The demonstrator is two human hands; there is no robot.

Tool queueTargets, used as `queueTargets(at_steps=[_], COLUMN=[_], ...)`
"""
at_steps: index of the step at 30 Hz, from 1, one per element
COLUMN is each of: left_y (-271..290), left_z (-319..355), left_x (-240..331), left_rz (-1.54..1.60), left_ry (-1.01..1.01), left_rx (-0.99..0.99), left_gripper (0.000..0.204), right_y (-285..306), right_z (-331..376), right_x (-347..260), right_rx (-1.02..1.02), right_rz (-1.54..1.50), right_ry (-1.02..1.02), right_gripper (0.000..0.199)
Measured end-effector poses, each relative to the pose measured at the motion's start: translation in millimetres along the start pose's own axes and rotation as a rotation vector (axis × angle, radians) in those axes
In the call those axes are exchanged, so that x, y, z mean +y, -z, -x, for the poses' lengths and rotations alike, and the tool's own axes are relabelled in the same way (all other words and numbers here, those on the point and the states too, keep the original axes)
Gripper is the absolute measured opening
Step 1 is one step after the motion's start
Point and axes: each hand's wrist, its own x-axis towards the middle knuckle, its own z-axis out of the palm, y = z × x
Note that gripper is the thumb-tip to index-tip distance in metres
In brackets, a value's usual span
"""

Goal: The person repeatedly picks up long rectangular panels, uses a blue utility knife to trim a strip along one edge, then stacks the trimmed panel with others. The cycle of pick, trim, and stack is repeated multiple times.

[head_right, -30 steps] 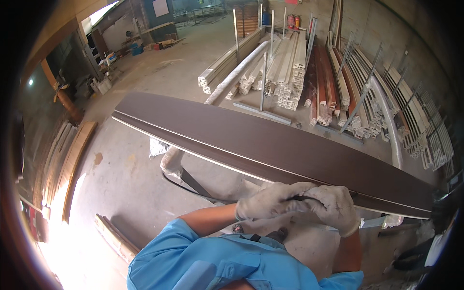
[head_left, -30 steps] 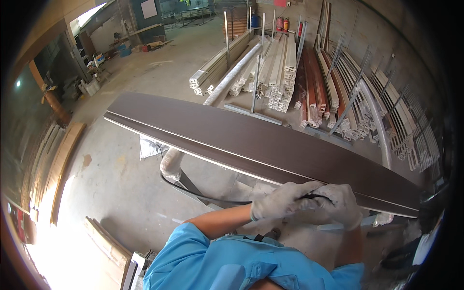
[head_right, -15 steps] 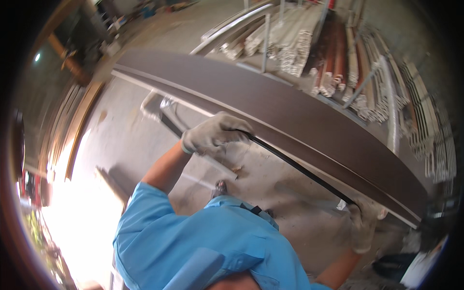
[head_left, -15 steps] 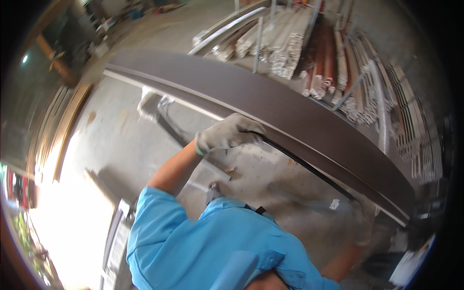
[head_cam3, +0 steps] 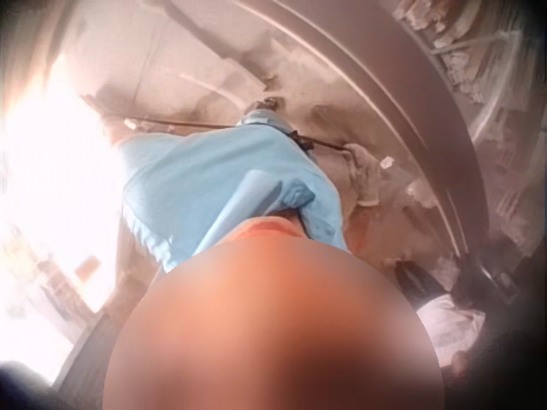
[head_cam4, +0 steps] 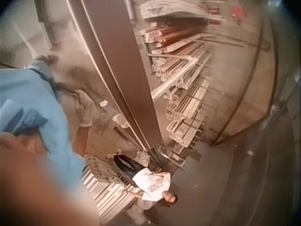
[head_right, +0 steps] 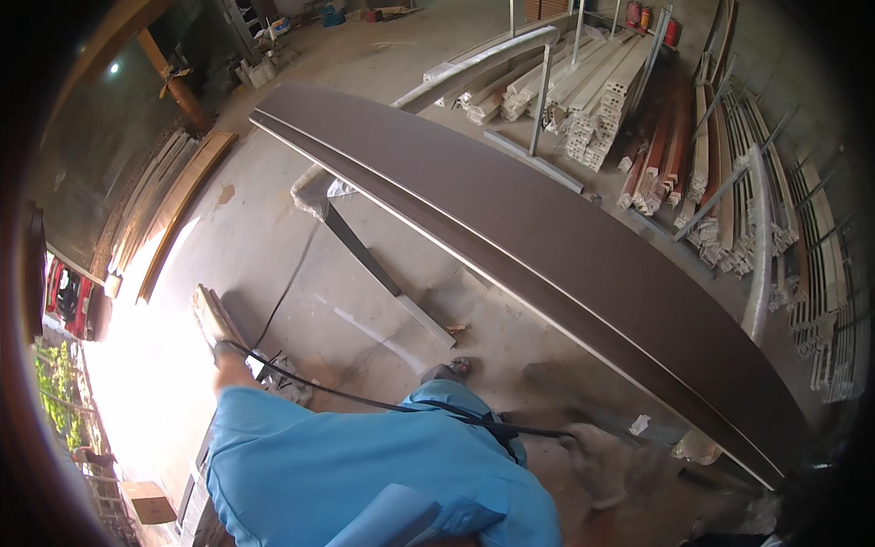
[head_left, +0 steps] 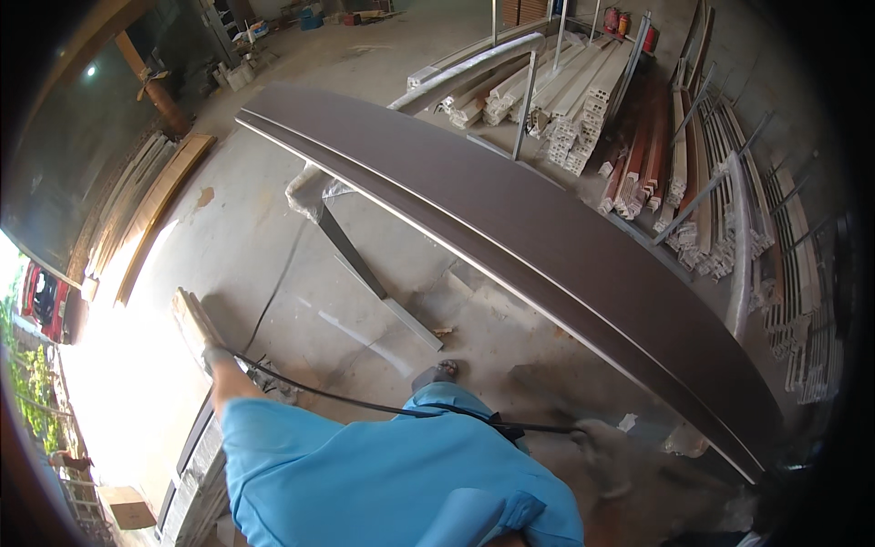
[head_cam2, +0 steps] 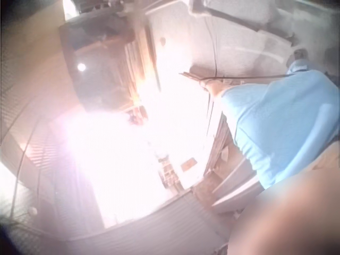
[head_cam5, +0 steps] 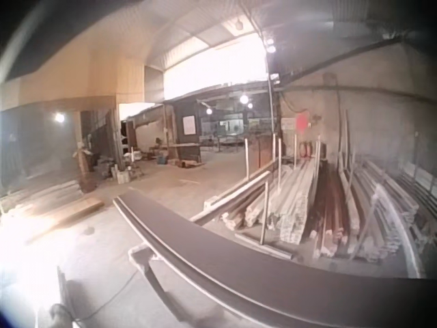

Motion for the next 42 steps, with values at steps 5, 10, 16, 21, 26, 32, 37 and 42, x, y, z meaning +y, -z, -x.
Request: queueTargets(at_steps=[5, 10, 16, 21, 26, 32, 37, 42], left_y=[72, -55, -152, -194, -192, -101, -4, 93], left_z=[-273, -210, -196, -222, -185, -19, 206, 382], left_x=[256, 381, 362, 334, 367, 468, 527, 508], left_rz=[0.739, 0.336, 0.378, 0.477, 0.422, 0.084, 1.043, 1.258], left_ry=[-1.066, -0.635, -0.362, -0.611, -1.056, -1.447, -1.613, -1.866], left_rx=[0.707, 0.134, -0.057, 0.109, -0.322, 0.007, -1.233, -1.588], left_gripper=[0.046, 0.026, 0.024, 0.024, 0.018, 0.010, 0.039, 0.043], right_y=[-46, -36, -19, -13, 25, 81, 67, 28], right_z=[-89, -88, -58, -69, -84, -62, -53, -1], right_x=[-43, -39, -41, -56, -46, -61, -72, -65], right_rx=[0.011, 0.247, 0.588, 0.701, 0.726, 0.972, 0.934, 1.062], right_rz=[-0.110, 0.134, -0.030, -0.001, 0.503, 0.750, 0.446, 0.640], right_ry=[0.064, -0.058, -0.468, -0.389, -0.299, -0.230, -0.302, -0.347], right_gripper=[0.016, 0.032, 0.038, 0.040, 0.026, 0.023, 0.033, 0.016])
